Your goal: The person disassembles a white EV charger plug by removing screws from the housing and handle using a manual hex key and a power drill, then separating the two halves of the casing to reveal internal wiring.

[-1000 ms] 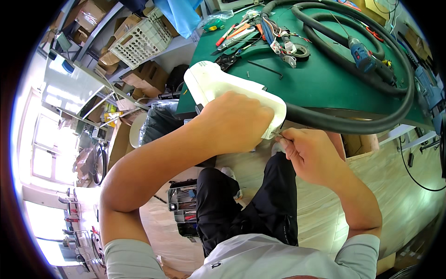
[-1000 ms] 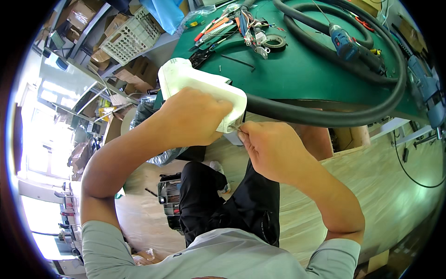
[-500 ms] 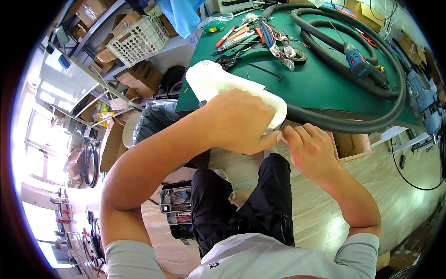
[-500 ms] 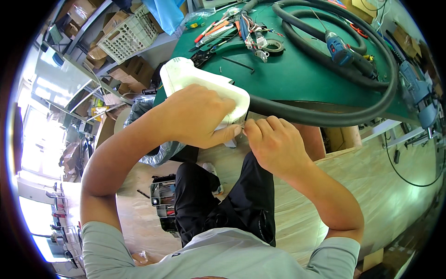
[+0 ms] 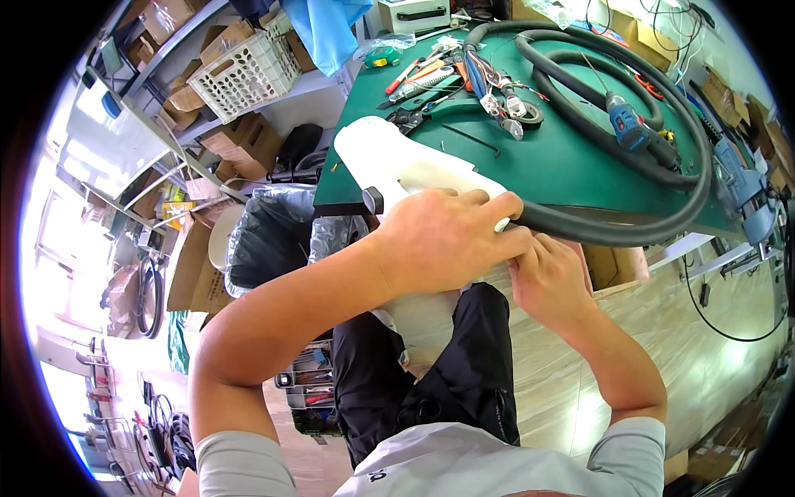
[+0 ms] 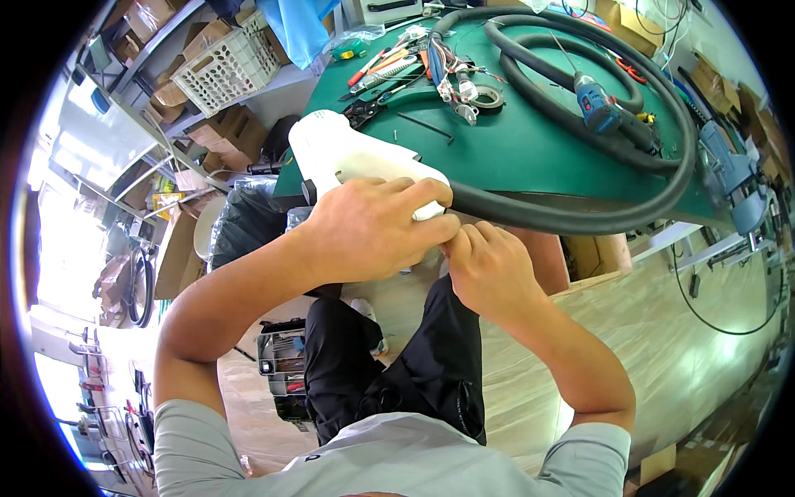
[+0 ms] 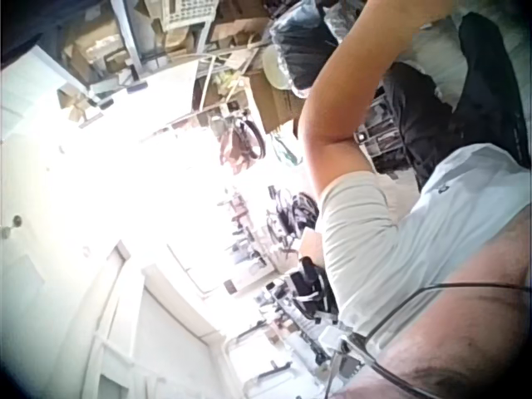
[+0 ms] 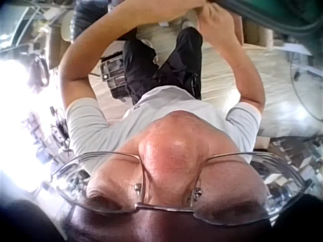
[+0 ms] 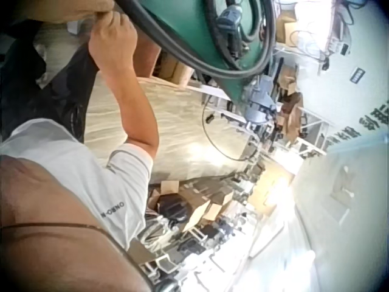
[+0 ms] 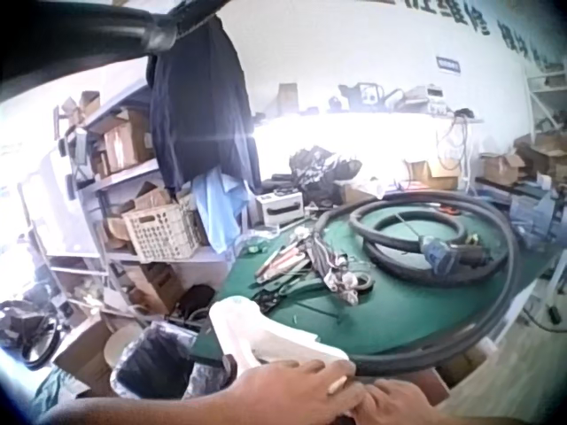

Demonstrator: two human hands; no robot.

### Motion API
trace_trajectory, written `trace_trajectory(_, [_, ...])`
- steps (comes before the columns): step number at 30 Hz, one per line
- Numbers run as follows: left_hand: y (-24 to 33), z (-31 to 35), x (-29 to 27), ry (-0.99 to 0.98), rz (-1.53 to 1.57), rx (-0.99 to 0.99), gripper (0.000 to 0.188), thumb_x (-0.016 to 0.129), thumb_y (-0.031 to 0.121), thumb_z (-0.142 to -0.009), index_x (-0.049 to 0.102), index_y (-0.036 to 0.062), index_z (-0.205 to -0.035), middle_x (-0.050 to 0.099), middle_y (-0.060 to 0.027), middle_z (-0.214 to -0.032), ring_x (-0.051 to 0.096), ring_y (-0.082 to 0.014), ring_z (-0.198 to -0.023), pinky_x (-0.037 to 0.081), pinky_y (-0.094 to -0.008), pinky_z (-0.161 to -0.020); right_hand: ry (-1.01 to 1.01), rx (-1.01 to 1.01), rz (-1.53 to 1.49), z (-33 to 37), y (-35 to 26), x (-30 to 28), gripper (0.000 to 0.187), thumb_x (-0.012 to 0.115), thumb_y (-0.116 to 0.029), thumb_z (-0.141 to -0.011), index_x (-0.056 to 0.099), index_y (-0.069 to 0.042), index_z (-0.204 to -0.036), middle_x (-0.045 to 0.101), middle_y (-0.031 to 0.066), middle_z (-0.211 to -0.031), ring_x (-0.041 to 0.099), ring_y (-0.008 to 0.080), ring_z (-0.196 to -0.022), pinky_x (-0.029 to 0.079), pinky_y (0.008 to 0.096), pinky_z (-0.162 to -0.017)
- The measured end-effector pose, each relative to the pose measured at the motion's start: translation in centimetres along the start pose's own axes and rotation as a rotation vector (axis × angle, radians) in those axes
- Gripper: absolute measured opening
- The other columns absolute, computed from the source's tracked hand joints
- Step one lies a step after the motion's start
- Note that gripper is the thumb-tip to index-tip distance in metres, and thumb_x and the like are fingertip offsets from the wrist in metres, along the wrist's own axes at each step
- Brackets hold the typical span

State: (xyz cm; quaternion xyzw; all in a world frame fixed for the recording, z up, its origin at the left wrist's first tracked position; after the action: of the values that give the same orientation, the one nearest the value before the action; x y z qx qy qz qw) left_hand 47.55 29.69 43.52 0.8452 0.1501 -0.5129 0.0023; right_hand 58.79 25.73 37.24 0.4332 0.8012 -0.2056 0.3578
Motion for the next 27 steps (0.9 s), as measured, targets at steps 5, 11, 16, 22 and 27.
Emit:
trace_trajectory(5, [0.0,0.8,-0.1,0.088,-0.071,0.034,0.011,0.066,0.017,-0.071,0.06,0.0118,-0.078,0.064,0.0013,-0.101,0.066,-0.0128,-0.074,0.053,-0.0281,-0.057,0.018,0.035,-0.023,-0.4,-0.3,-0.4,0.012,0.066,-0.006,-0.082,0.054,-0.006,-0.08,0.051,0.0034,-0.065,0.054,0.0202,-0.061,0.045,0.0326,-0.052])
trace_trajectory(11, [-0.2,1.2,0.1,0.091,-0.078,0.021,0.011,0.064,0.017,-0.071,0.059,0.0108,-0.078,0.062,0.0003,-0.102,0.065,-0.0124,-0.076,0.053,-0.0275,-0.058,-0.249,0.455,-0.733,0.5,0.8,-0.2,0.013,0.061,-0.013,-0.092,0.061,0.0,-0.094,0.06,0.0039,-0.071,0.059,0.0148,-0.065,0.047,0.029,-0.055])
trace_trajectory(16, [-0.1,1.2,0.2,0.049,-0.064,0.016,0.013,0.064,0.017,-0.071,0.059,0.009,-0.079,0.059,-0.001,-0.1,0.064,-0.014,-0.076,0.052,-0.0283,-0.057,-0.495,0.78,-1.506,1.8,1.6,0.9,0.049,0.038,-0.035,-0.105,0.064,0.006,-0.097,0.065,0.0098,-0.076,0.061,0.0155,-0.063,0.049,0.0281,-0.059])
trace_trajectory(22, [-0.1,1.3,0.4,0.083,-0.034,0.018,0.014,0.064,0.018,-0.07,0.059,0.008,-0.079,0.057,-0.0026,-0.096,0.063,-0.0155,-0.076,0.052,-0.0295,-0.058,-0.592,0.852,-1.871,1.4,1.7,2.4,0.046,0.044,-0.033,-0.104,0.065,0.006,-0.09,0.065,0.0112,-0.074,0.064,0.0197,-0.061,0.05,0.0302,-0.056])
trace_trajectory(27, [-0.2,1.4,0.6,0.066,-0.036,0.017,0.015,0.064,0.018,-0.071,0.058,0.0075,-0.08,0.054,-0.0038,-0.091,0.062,-0.0161,-0.075,0.052,-0.03,-0.058,-0.626,0.797,-1.816,0.9,1.9,2.4,0.041,0.049,-0.031,-0.103,0.064,0.004,-0.09,0.065,0.0098,-0.072,0.064,0.0166,-0.059,0.048,0.0267,-0.05])
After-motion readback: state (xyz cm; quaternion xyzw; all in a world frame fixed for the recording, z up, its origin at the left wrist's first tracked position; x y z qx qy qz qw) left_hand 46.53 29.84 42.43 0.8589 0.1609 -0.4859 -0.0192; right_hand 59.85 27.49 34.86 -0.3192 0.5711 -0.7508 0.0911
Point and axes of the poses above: each hand's wrist, its own z-axis away from the middle knuckle, its own x-axis out of the palm, y = z × x, the point moved 6 cm from there along -z, towards the middle knuckle
